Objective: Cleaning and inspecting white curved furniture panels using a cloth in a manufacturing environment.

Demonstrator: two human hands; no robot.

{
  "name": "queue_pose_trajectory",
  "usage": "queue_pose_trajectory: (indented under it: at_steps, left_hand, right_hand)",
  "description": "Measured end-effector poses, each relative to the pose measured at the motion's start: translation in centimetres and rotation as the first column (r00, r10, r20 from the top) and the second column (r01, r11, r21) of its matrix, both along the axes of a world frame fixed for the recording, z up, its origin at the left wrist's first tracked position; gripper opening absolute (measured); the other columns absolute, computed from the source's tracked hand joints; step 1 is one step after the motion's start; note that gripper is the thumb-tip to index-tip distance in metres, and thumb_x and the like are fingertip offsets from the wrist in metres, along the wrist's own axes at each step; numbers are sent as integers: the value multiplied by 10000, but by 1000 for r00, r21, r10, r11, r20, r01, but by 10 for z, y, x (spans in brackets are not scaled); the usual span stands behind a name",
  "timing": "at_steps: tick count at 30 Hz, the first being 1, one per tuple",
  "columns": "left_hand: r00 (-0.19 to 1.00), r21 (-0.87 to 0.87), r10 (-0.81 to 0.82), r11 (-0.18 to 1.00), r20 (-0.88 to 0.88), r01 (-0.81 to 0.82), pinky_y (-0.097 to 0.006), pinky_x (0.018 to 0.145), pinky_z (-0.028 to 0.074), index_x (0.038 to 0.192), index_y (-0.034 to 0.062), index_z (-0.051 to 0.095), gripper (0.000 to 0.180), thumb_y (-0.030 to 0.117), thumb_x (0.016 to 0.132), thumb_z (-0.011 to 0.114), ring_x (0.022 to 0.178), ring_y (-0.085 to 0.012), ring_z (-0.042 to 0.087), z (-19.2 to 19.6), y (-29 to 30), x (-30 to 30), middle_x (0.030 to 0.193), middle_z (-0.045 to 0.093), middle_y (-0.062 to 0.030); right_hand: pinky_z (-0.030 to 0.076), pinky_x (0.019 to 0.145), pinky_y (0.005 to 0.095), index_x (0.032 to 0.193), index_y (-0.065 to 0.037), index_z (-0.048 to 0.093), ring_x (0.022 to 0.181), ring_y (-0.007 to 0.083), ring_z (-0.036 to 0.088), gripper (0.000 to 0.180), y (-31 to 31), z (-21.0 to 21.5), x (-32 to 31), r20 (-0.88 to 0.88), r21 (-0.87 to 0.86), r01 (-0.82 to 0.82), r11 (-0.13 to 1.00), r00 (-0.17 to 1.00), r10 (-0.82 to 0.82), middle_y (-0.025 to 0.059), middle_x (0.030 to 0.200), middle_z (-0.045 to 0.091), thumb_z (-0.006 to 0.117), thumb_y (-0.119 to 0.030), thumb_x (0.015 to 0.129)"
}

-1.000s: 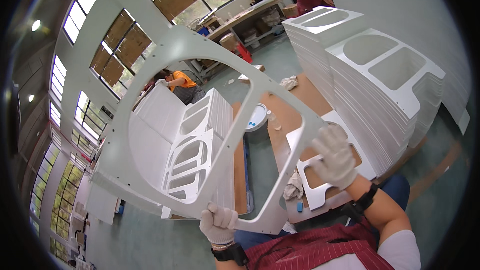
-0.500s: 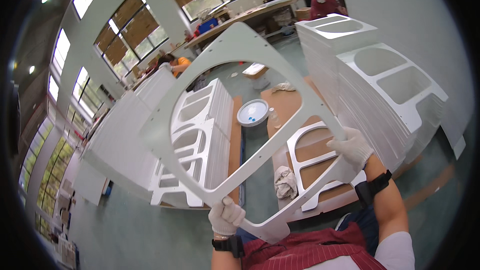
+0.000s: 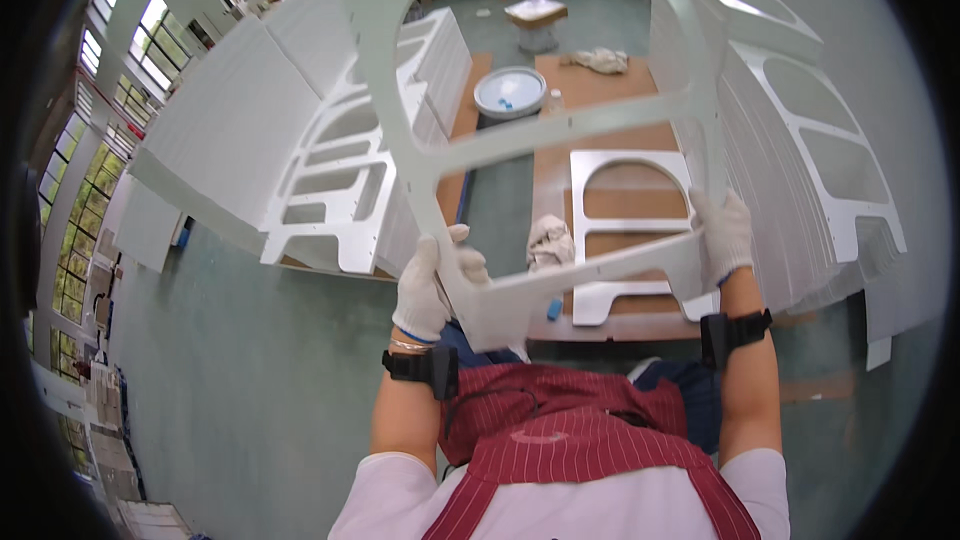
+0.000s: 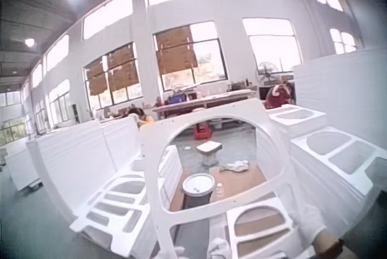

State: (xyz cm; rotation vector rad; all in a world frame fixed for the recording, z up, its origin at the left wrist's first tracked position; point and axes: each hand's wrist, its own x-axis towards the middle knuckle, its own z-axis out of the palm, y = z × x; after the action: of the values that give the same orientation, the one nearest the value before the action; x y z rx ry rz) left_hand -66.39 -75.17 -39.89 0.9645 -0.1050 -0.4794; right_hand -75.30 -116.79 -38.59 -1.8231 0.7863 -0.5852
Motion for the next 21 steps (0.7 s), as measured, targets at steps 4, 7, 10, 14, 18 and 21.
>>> queue_pose_trajectory:
  at_steps: [4, 7, 10, 14, 18, 21]
  left_hand:
    - [997, -73, 74, 995, 14, -73, -512, 1030, 502, 1448, -44, 439, 713, 550, 1055, 410, 1234, -337, 606, -28, 12, -5, 1327, 617, -212]
    - [998, -447, -66, 892, 25, 70, -549, 1121, 418, 1508, -59, 345, 839, 627, 1027, 392, 1347, -376, 510, -14, 13, -14, 1458, 510, -234]
    - [998, -576, -42, 816, 42, 59, -646, 1130, 373, 1549, -34, 249, 913, 659, 987, 445, 1371, -450, 474, -31, 24, -10, 1557, 395, -244]
    - [999, -685, 41, 726, -35, -54, -665, 1123, 384, 1533, -7, 292, 838, 571, 984, 552, 1390, -432, 457, -33, 15, -8, 1539, 417, -223]
    - [997, -638, 74, 769, 33, -36, -659, 1132, 383, 1546, 79, 323, 757, 526, 988, 571, 1336, -485, 497, -42, 15, -5, 1538, 442, -199]
    - [996, -598, 68, 797, -52, -85, -602, 1156, 382, 1552, 72, 317, 681, 453, 1030, 532, 1377, -437, 471, -42, 9, -2, 1547, 434, -197]
  right_hand:
    - [463, 590, 334, 964, -47, 669, 661, 127, 572, 305, 8, 3, 12, 56, 166, 10, 986, 998, -20, 30, 738, 605, 770, -317, 862]
    - [475, 576, 328, 1009, -44, 651, 667, 138, 592, 295, 13, -2, 14, 92, 312, -22, 950, 996, -7, 35, 769, 617, 752, -290, 882]
    - [483, 567, 320, 1038, -39, 634, 664, 143, 599, 290, 27, -8, 21, 100, 363, -28, 931, 995, -10, 42, 810, 628, 739, -268, 895]
    - [480, 579, 325, 998, -40, 639, 660, 139, 586, 271, 41, -20, 27, 107, 419, -71, 905, 994, 28, 38, 833, 627, 728, -272, 891]
    - [484, 601, 337, 955, -27, 656, 670, 151, 587, 285, 78, -6, 38, 33, 246, -118, 962, 993, 114, 43, 787, 617, 719, -289, 863]
    - [508, 625, 350, 955, -12, 654, 691, 161, 610, 325, 95, -5, 48, -11, 291, -144, 946, 988, 154, 70, 784, 630, 708, -316, 853]
